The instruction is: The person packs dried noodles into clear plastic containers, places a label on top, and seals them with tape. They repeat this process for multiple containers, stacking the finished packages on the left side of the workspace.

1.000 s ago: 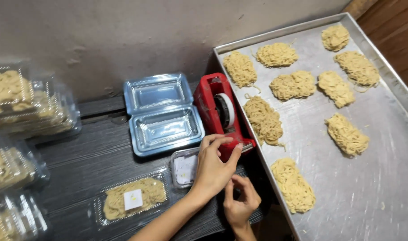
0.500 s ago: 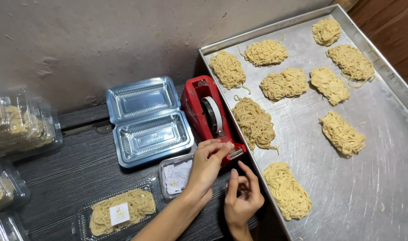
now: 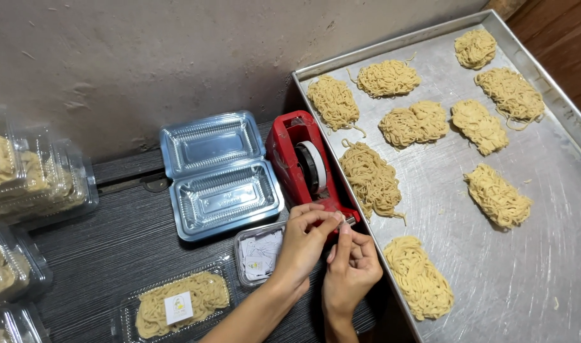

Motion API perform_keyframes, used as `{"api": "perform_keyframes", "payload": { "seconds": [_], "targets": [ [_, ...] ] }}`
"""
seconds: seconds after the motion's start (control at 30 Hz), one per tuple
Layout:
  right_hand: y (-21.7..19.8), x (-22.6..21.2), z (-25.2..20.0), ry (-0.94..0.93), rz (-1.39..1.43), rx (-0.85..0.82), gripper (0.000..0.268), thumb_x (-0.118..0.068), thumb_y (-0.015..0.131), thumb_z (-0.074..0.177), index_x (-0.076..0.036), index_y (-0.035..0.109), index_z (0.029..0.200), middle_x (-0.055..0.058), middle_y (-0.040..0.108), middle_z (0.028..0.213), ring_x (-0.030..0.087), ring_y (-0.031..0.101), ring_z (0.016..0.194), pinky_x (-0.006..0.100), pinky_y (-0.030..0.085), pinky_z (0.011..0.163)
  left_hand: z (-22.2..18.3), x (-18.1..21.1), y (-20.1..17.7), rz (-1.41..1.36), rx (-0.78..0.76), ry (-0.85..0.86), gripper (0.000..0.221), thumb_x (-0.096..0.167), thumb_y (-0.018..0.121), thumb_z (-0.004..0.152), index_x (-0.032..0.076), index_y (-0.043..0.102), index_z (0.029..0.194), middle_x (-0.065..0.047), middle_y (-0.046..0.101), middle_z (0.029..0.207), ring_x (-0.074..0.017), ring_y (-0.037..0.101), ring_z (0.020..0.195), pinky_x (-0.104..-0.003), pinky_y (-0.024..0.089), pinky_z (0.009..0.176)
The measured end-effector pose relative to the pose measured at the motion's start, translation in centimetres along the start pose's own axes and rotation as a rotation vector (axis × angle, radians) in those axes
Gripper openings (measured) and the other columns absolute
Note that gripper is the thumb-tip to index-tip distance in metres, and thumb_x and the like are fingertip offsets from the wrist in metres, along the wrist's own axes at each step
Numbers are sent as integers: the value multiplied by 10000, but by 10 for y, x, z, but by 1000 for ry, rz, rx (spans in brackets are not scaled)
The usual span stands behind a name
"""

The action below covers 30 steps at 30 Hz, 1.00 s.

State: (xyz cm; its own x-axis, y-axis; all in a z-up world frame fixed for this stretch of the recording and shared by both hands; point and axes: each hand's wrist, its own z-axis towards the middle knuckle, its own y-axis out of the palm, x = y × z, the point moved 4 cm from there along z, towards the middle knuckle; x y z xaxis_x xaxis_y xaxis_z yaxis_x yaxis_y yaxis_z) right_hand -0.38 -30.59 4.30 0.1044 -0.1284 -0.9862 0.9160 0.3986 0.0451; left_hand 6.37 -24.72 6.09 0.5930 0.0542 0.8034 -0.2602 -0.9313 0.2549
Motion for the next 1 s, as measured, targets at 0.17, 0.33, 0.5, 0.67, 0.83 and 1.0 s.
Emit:
{"api": "perform_keyframes", "payload": {
  "seconds": [0.17, 0.33, 0.5, 0.67, 0.83, 1.0],
  "targets": [
    [-5, 12, -2, 50, 55, 52, 168, -120, 576, 857, -15, 552, 727, 33, 473, 460, 51, 403, 394, 157, 322, 394, -1, -1, 0, 104, -2, -10, 132, 202, 672, 729, 102, 705, 809, 20, 510, 1093, -108, 512, 957, -249, 386, 895],
    [-8, 20, -4, 174, 139, 89, 161, -134, 575, 858, -35, 540, 735, 23, 420, 431, 45, 361, 372, 158, 261, 355, 4, -7, 0, 182, 40, 52, 112, 222, 690, 718, 148, 723, 795, 55, 510, 1056, -72, 500, 766, -187, 416, 710],
    [-9, 20, -5, 240, 169, 81, 153, -138, 570, 858, -47, 534, 741, 11, 400, 428, 40, 328, 361, 164, 236, 332, 2, -8, 0, 226, 68, 75, 148, 251, 688, 717, 155, 715, 827, 85, 515, 1032, -58, 469, 719, -173, 411, 675],
    [-13, 27, -3, 254, 155, 51, 130, -138, 553, 865, -27, 559, 797, 18, 411, 443, 40, 342, 369, 161, 251, 331, 6, -8, 0, 311, 74, 177, 147, 284, 674, 715, 185, 724, 811, 68, 526, 1025, -55, 533, 834, -182, 439, 702],
    [-15, 26, -1, 280, 143, 11, 130, -139, 556, 865, -32, 549, 792, 15, 414, 445, 36, 349, 374, 161, 248, 328, 6, -8, 0, 326, 71, 260, 125, 272, 674, 716, 196, 732, 796, 38, 526, 1038, -67, 551, 888, -191, 456, 727],
    [-14, 28, 1, 286, 152, -49, 146, -130, 548, 868, -28, 533, 764, 10, 409, 445, 35, 338, 372, 162, 238, 327, 4, -3, -1, 350, 84, 250, 117, 258, 663, 708, 198, 737, 776, 51, 517, 1068, -57, 543, 880, -179, 446, 720]
  ]
}}
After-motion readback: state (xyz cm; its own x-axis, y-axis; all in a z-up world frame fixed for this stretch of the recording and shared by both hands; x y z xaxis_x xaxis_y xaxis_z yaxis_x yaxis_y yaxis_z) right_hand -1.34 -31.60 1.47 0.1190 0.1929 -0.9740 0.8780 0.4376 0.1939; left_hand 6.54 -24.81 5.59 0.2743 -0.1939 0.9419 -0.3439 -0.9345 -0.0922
